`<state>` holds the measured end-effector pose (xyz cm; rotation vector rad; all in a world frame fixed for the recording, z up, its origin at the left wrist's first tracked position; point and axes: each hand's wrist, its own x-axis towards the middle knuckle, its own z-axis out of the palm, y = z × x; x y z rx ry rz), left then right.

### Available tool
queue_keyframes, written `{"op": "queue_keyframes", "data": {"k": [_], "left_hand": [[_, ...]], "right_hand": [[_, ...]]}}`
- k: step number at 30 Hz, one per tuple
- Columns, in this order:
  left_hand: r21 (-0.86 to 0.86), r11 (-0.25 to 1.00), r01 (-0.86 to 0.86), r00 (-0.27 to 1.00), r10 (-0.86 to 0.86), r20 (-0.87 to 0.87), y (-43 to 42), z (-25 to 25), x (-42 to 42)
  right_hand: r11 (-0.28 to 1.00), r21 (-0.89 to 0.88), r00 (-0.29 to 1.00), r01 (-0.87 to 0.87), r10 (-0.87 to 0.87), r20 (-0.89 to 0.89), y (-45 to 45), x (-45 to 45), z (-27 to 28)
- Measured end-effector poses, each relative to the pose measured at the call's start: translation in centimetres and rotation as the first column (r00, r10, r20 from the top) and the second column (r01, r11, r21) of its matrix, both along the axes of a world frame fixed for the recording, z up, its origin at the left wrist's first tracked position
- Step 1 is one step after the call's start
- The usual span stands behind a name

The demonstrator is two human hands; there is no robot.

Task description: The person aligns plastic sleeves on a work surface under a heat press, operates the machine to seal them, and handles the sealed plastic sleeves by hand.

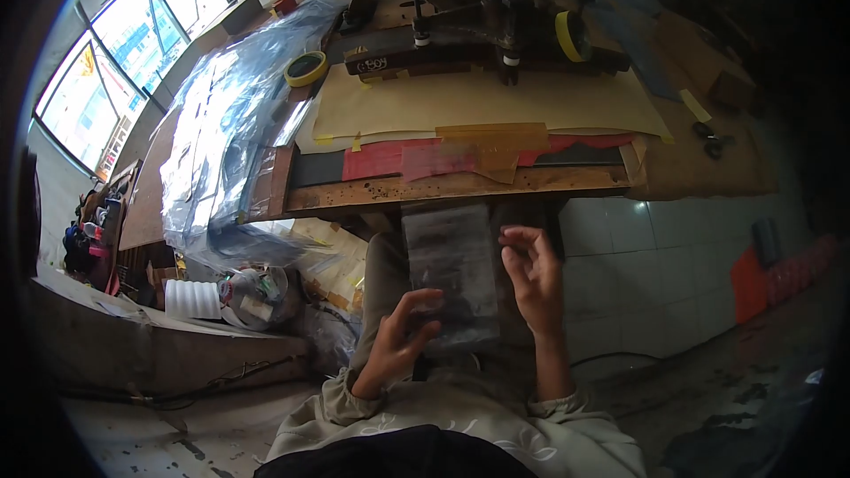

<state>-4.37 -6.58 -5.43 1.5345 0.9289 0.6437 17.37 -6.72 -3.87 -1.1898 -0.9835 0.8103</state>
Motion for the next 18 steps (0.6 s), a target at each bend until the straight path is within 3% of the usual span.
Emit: {"op": "queue_keyframes", "data": {"k": [1,4,6,8,12,18], "left_hand": [[0.016,1.000,0.004,1.000,-0.004,0.012,0.0,0.2,0.0],[0.081,0.997,-0.003,0.999,-0.001,0.053,0.0,0.4,0.0],[0.146,0.989,-0.028,0.996,0.016,0.085,0.0,0.0,0.1],[0.150,0.988,-0.019,0.995,0.004,0.099,0.0,-0.4,0.0],[0.184,0.979,-0.086,0.990,0.063,0.130,0.0,-1.1,0.3],[0.111,0.990,-0.082,0.992,0.070,0.106,0.1,-1.1,0.3]], "right_hand": [[1.000,0.003,0.999,-0.025,0.025,-0.032,0.6,-0.1,0.4],[1.000,0.027,0.992,0.010,-0.014,0.127,1.5,-0.6,0.3],[0.994,0.111,0.915,0.010,-0.054,0.400,1.4,-0.6,0.4],[0.989,0.148,0.756,-0.010,-0.089,0.649,0.4,-0.9,1.5],[0.987,-0.019,0.758,-0.158,0.133,0.639,-1.3,0.2,0.4],[0.987,-0.093,0.833,-0.130,0.160,0.530,-1.5,0.5,-0.1]]}}
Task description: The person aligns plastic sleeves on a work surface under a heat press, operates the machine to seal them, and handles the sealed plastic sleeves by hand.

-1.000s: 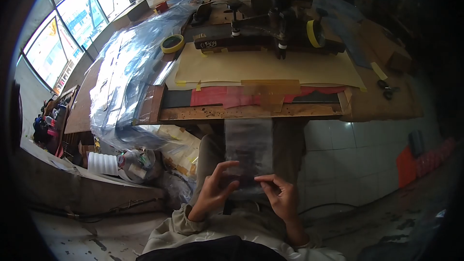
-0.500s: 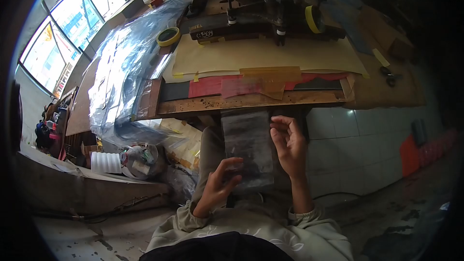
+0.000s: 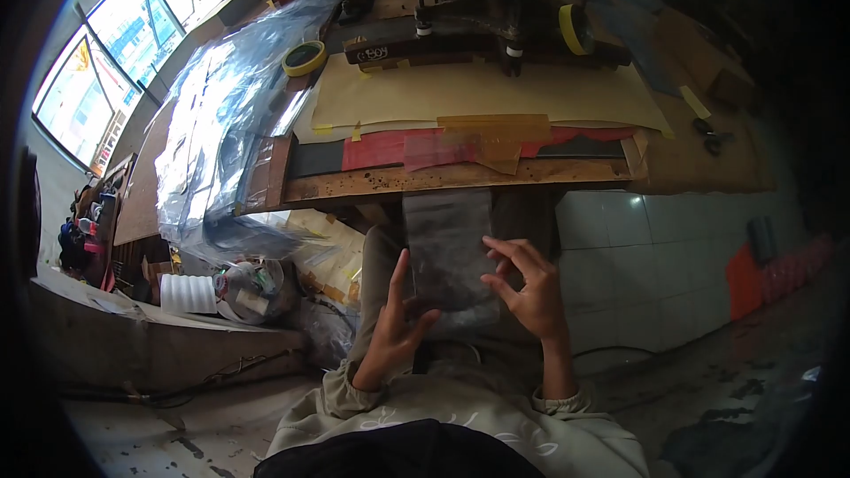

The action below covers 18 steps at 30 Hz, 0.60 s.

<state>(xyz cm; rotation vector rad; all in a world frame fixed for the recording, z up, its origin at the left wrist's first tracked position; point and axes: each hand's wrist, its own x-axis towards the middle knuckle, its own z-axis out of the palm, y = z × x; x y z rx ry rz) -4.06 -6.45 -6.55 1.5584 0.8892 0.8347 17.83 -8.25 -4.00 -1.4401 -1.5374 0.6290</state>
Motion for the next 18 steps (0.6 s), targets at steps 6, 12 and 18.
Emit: {"op": "queue_keyframes", "data": {"k": [6,12,18], "left_hand": [[0.037,0.999,0.009,1.000,-0.008,-0.012,0.3,0.6,-0.2],[0.022,0.999,0.024,1.000,-0.023,-0.010,0.5,0.7,-0.2],[0.079,0.995,0.057,0.998,-0.057,-0.004,0.6,0.8,-0.3]], "right_hand": [[0.980,0.200,0.992,0.015,-0.040,0.123,1.3,-0.3,0.4],[0.946,0.305,0.986,0.112,-0.144,0.082,3.5,-1.1,2.2],[0.857,0.497,0.965,0.134,-0.227,0.130,7.3,-0.2,3.2]]}}
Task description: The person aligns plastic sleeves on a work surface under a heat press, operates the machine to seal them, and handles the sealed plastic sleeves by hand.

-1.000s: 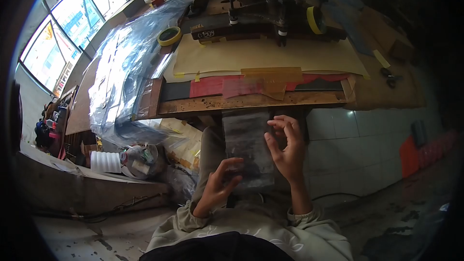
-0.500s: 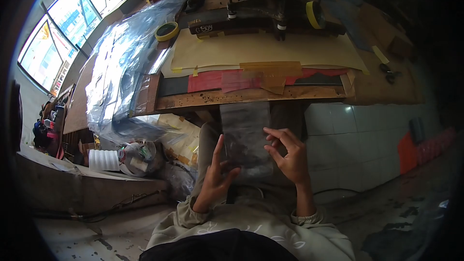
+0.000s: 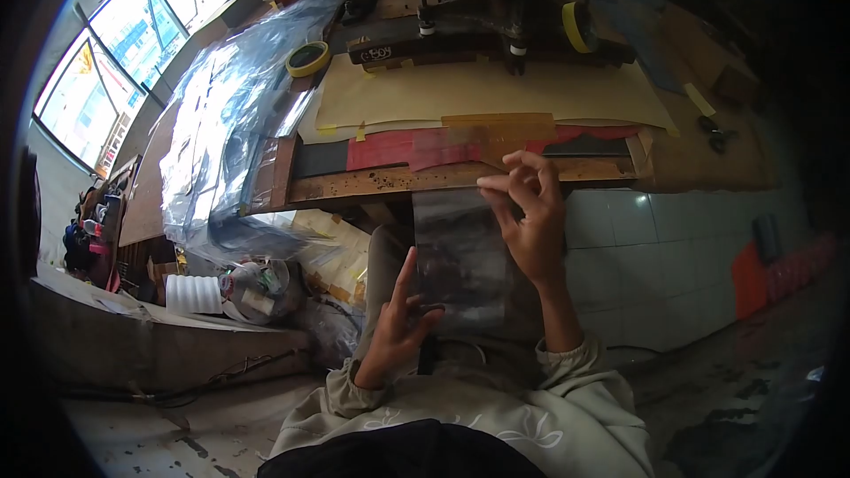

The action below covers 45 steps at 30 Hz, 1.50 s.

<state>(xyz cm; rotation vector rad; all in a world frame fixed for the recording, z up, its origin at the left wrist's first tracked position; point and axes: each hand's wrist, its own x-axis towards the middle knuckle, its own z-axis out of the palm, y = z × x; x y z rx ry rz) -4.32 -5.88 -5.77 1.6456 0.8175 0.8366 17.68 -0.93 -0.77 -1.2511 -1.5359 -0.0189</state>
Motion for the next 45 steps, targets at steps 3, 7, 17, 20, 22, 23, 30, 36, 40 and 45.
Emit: {"op": "queue_keyframes", "data": {"k": [3,7,17,20,22,23,30,36,40,45], "left_hand": [[-0.106,0.994,0.014,0.998,-0.021,-0.065,-0.2,0.4,-0.3],[-0.069,0.998,0.002,0.997,-0.007,-0.071,-0.2,0.5,-0.3],[-0.017,1.000,0.005,0.999,-0.006,-0.053,-0.4,0.3,-0.7],[0.012,0.998,0.060,0.989,-0.058,-0.135,-1.1,0.4,-1.5],[0.089,0.992,0.089,0.979,-0.071,-0.191,-1.7,1.2,-2.3],[0.132,0.987,0.096,0.978,-0.069,-0.199,-2.3,2.3,-2.8],[0.034,0.999,0.003,0.998,-0.005,0.068,-0.4,5.2,-1.9],[-0.188,0.982,0.005,0.949,0.054,0.309,7.1,3.9,0.9],[-0.263,0.965,0.027,0.927,0.074,0.367,7.4,4.6,1.5],[-0.252,0.968,-0.002,0.906,0.108,0.410,7.8,6.0,1.9]], "right_hand": [[0.998,0.012,0.987,-0.066,0.067,-0.143,2.4,0.6,0.8],[0.961,-0.137,0.826,-0.241,0.128,-0.549,4.3,0.6,2.3],[0.956,-0.287,0.909,-0.066,-0.061,-0.413,6.0,2.6,5.7],[0.866,-0.182,0.645,-0.466,0.192,-0.740,5.6,3.7,8.4],[0.816,-0.078,0.503,-0.573,0.276,-0.819,5.1,3.7,9.6],[0.834,-0.073,0.494,-0.547,0.250,-0.833,4.7,2.8,10.5],[0.857,-0.130,0.521,-0.498,0.177,-0.835,9.3,1.2,10.8],[0.842,-0.424,0.939,-0.335,0.258,-0.229,15.5,2.7,3.5],[0.740,-0.635,0.908,-0.224,0.395,0.140,12.3,1.7,4.5],[0.780,-0.616,0.845,0.113,0.250,0.472,11.7,0.3,4.3]]}}
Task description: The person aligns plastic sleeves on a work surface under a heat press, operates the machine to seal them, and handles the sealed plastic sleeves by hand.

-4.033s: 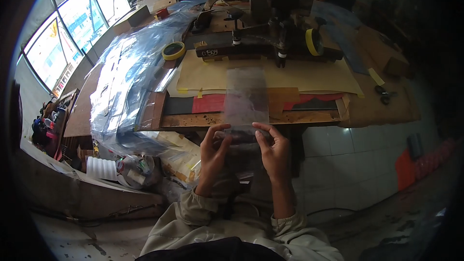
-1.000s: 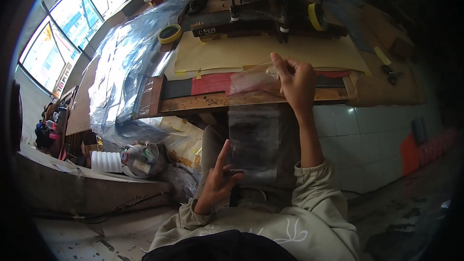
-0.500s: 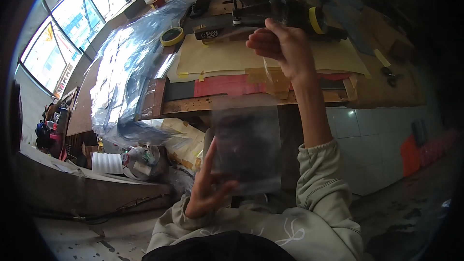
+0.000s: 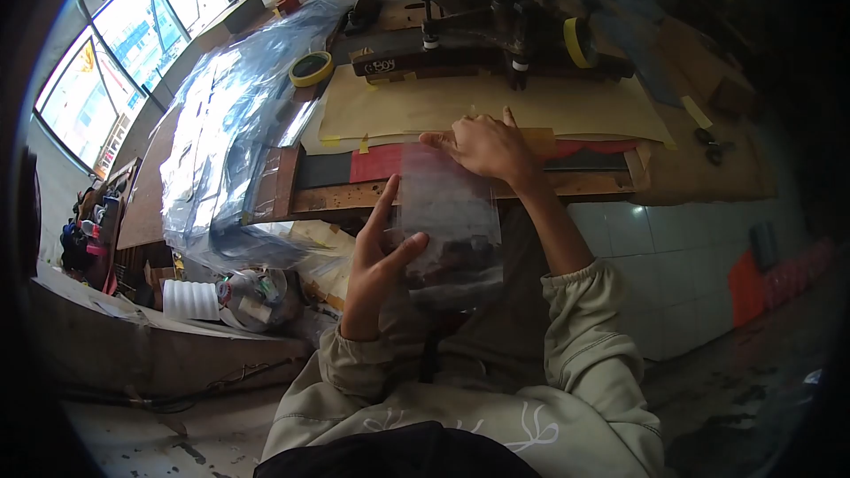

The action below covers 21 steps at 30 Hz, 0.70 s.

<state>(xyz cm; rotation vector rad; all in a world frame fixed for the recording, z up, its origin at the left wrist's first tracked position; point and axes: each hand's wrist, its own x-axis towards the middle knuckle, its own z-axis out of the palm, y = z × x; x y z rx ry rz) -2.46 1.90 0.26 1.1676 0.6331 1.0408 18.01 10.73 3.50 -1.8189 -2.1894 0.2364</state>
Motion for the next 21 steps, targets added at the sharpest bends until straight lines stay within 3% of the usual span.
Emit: {"op": "queue_keyframes", "data": {"k": [2,7,9,11,16,21], "left_hand": [[-0.054,0.998,0.018,1.000,-0.017,0.009,0.2,0.5,0.0],[0.141,0.986,-0.094,0.986,0.112,-0.126,1.7,-0.6,0.6],[0.153,0.983,-0.105,0.989,0.119,-0.082,1.9,-0.7,1.0],[0.117,0.988,-0.097,0.993,0.087,0.085,2.3,-0.8,1.8],[0.172,0.971,-0.165,0.985,0.152,0.084,3.1,-1.1,2.8],[0.206,0.961,-0.184,0.981,0.193,-0.025,3.5,-1.2,2.7]], "right_hand": [[0.999,0.000,0.998,0.053,-0.053,0.020,0.2,-0.1,0.0],[0.980,-0.139,0.986,0.140,-0.126,0.106,0.8,-0.5,1.6],[0.974,-0.168,0.984,0.152,-0.134,0.117,1.2,-0.4,1.6],[0.980,-0.131,0.984,0.151,-0.136,0.118,1.5,-0.2,1.2],[0.981,-0.099,0.982,0.169,-0.159,0.102,2.7,0.3,0.5],[0.978,-0.115,0.982,0.177,-0.167,0.091,3.1,0.4,0.4]]}}
